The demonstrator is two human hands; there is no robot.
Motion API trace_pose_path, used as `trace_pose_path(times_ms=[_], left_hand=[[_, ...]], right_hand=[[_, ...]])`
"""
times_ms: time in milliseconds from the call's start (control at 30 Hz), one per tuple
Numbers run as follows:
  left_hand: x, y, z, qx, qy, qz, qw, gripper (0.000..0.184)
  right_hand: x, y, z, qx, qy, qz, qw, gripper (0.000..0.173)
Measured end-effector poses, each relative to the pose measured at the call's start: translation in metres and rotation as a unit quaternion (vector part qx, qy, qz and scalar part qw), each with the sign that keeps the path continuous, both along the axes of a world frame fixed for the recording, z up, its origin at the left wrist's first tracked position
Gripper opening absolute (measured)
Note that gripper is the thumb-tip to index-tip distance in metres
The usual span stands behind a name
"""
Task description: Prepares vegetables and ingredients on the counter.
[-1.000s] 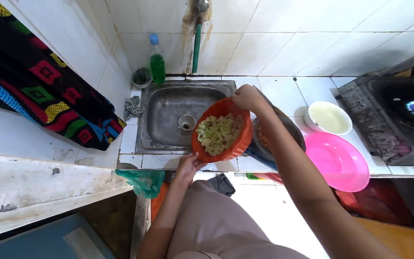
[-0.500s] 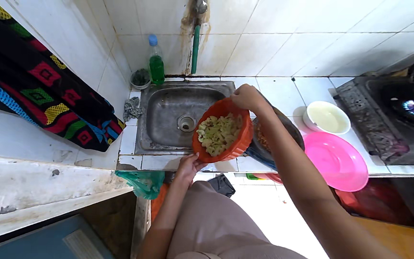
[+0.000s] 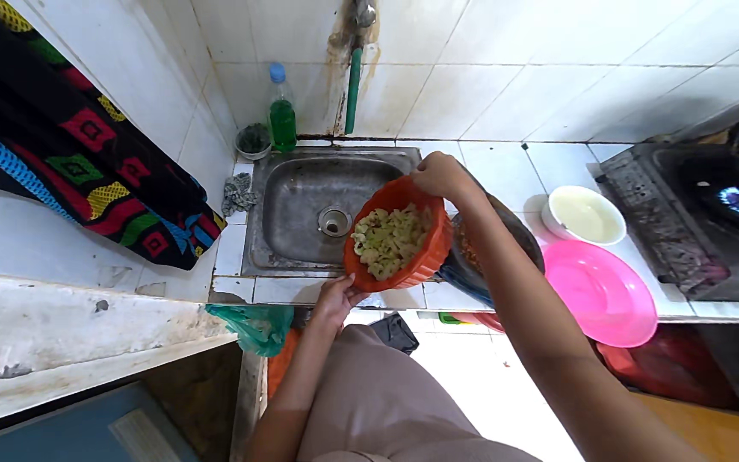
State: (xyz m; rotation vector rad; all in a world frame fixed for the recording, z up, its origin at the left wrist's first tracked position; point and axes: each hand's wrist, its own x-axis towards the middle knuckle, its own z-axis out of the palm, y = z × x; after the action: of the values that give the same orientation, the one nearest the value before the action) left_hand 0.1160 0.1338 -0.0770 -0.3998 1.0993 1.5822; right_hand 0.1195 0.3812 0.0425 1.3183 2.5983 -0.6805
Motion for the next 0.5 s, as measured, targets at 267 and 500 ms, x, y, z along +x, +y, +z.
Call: trace_pose_path(times_ms=[267,500], left_hand=[[0.0,-0.002,-0.001,0.002,0.005,0.003,1.0,0.019],[-0.022,-0.004,0.002,-0.024,0.156,0.0,0.987,0.028]], right_hand=[[-0.002,-0.004,0.003,-0.004,0.003,-0.004,1.0,0.035],[0.021,0.011,-0.036,0.005,0.098,0.027,0.995,0.035]])
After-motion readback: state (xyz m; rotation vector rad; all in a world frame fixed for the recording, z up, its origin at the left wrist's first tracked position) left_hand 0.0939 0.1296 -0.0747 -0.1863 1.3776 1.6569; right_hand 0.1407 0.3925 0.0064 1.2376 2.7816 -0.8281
